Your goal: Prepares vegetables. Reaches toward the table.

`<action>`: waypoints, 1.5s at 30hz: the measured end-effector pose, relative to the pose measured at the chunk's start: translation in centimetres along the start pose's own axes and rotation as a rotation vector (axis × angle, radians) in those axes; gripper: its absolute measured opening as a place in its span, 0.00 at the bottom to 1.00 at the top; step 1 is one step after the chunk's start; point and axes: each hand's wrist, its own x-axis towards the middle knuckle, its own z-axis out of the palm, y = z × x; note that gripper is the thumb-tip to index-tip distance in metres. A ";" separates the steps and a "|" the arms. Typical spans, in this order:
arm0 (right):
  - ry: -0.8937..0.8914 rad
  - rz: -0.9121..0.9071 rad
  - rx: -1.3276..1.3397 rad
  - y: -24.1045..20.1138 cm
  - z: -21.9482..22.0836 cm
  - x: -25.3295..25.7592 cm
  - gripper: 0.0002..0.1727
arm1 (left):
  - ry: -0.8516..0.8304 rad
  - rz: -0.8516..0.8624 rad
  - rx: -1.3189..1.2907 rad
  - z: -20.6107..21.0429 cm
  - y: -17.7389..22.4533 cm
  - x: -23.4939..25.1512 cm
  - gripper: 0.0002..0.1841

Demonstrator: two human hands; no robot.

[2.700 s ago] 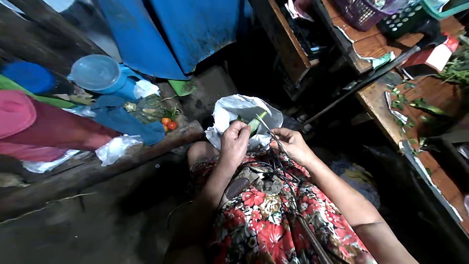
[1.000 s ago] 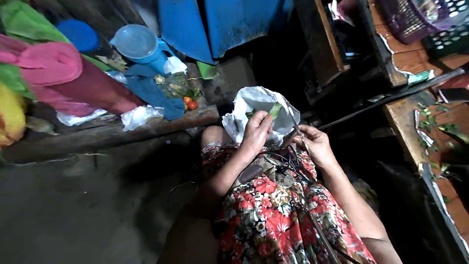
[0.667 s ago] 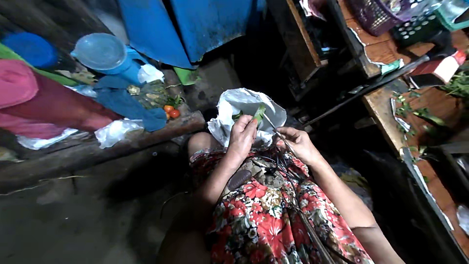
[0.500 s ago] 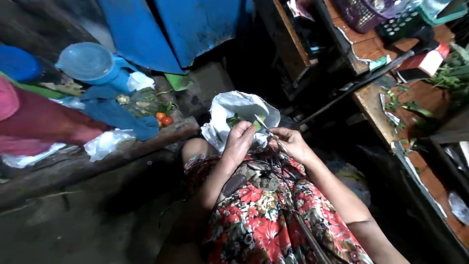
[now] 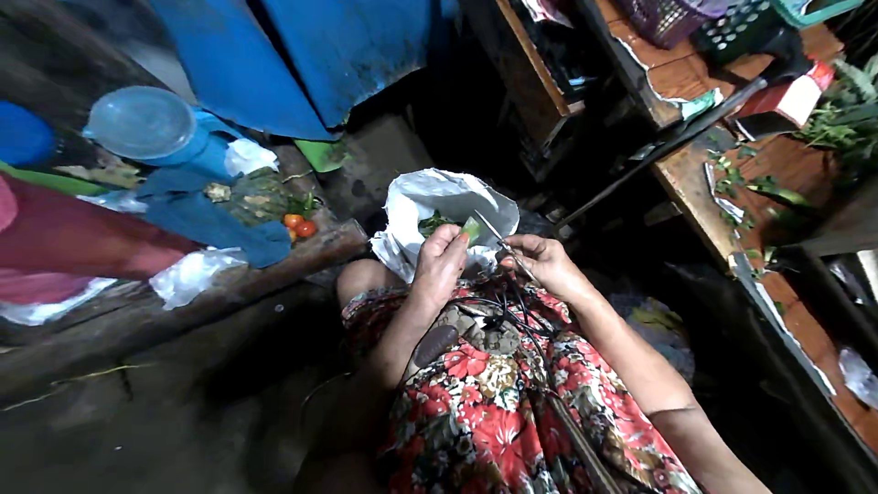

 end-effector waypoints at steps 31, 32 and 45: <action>-0.072 -0.014 -0.055 -0.5 -0.7 -0.7 0.21 | -0.001 0.022 -0.075 -0.3 0.1 -0.4 0.07; -0.086 -0.005 -0.075 -0.7 -0.7 -0.8 0.22 | 0.000 0.024 -0.087 -0.2 0.2 -0.4 0.07; -0.081 -0.020 -0.067 -0.5 -0.3 -0.4 0.17 | -0.102 0.042 -0.099 -0.1 -0.4 0.5 0.06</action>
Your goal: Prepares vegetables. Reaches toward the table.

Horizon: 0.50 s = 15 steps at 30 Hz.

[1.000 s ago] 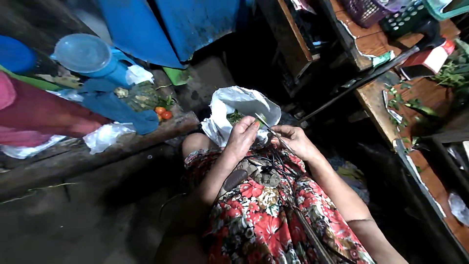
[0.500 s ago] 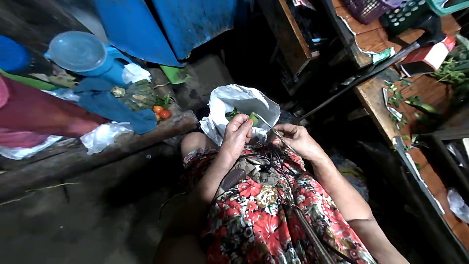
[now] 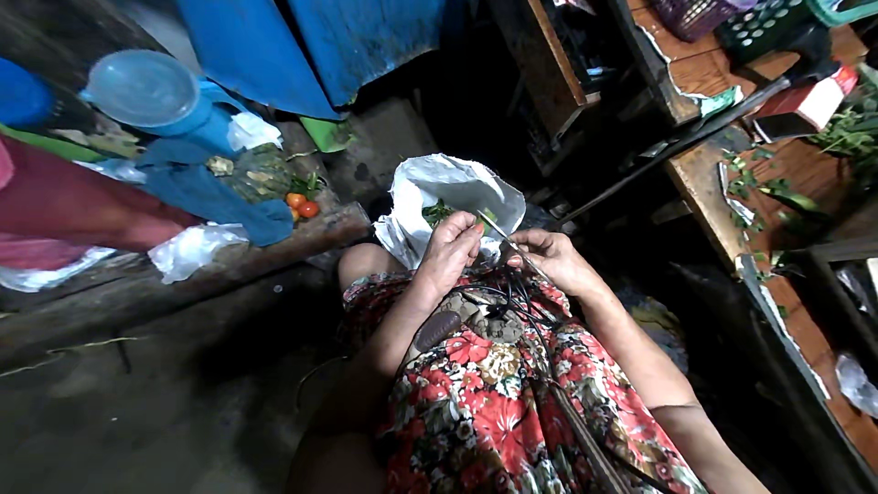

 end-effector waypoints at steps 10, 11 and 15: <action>0.001 -0.012 -0.007 0.5 -0.2 0.0 0.16 | -0.014 -0.069 -0.031 -0.8 -0.9 0.0 0.06; 0.009 -0.010 0.005 0.6 -0.2 0.0 0.16 | -0.005 -0.070 -0.048 -0.8 -0.9 0.0 0.07; 0.019 -0.014 0.020 0.8 -0.6 -0.1 0.20 | 0.027 -0.072 -0.082 -0.7 -0.7 0.0 0.08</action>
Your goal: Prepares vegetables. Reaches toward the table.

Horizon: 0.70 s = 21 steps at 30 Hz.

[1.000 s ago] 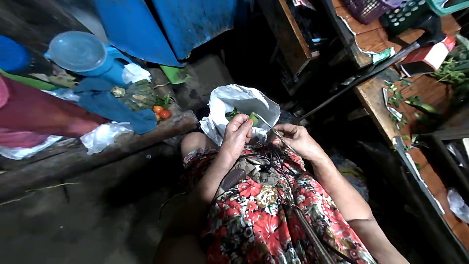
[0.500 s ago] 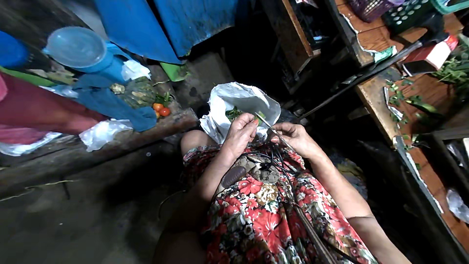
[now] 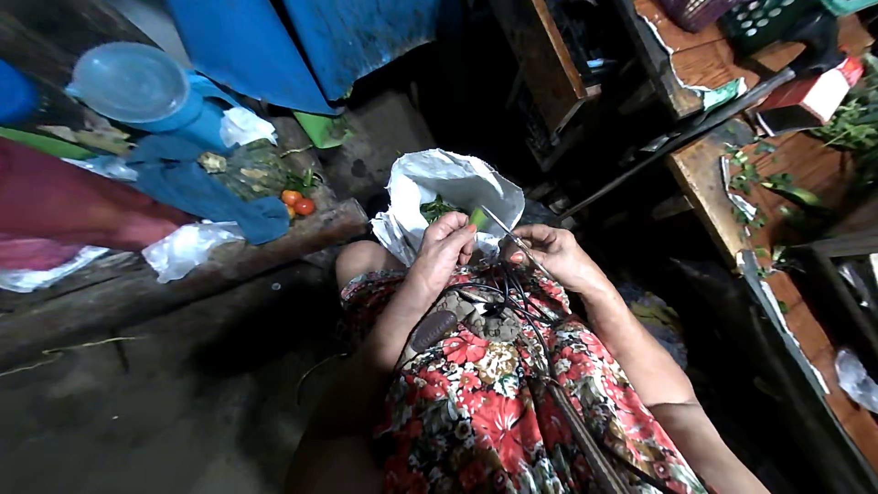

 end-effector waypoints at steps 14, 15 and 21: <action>-0.017 -0.004 -0.054 -0.4 0.4 0.0 0.14 | -0.072 -0.035 -0.020 0.2 -0.4 0.3 0.05; -0.014 -0.001 -0.056 -0.3 0.4 0.0 0.13 | -0.080 -0.036 -0.019 0.1 -0.4 0.2 0.05; 0.013 -0.002 -0.011 0.0 0.0 -0.3 0.15 | -0.096 -0.049 0.120 0.2 1.5 -2.4 0.07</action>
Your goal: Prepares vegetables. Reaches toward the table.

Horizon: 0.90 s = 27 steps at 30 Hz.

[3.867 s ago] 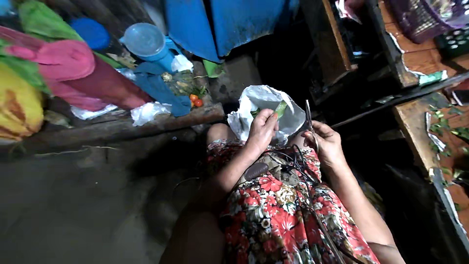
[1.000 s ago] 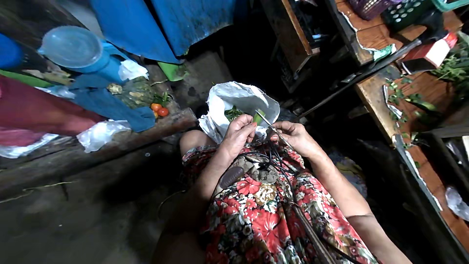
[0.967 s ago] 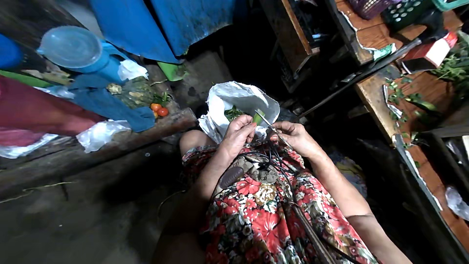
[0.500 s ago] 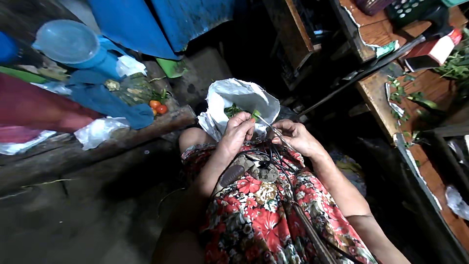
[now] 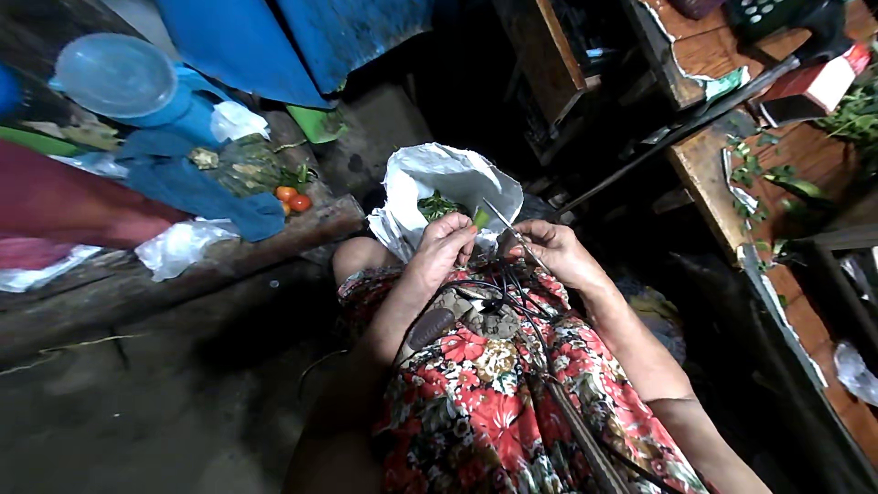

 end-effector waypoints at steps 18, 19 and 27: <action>-0.037 -0.016 -0.042 -0.4 0.3 0.1 0.13 | -0.032 0.003 -0.026 0.4 0.2 0.5 0.06; -0.046 -0.022 -0.045 -0.3 0.2 0.0 0.13 | -0.033 0.002 -0.025 0.4 0.2 0.5 0.06; -0.057 0.007 -0.010 0.1 -0.1 -0.1 0.19 | 0.046 0.009 0.011 0.1 -0.4 0.9 0.05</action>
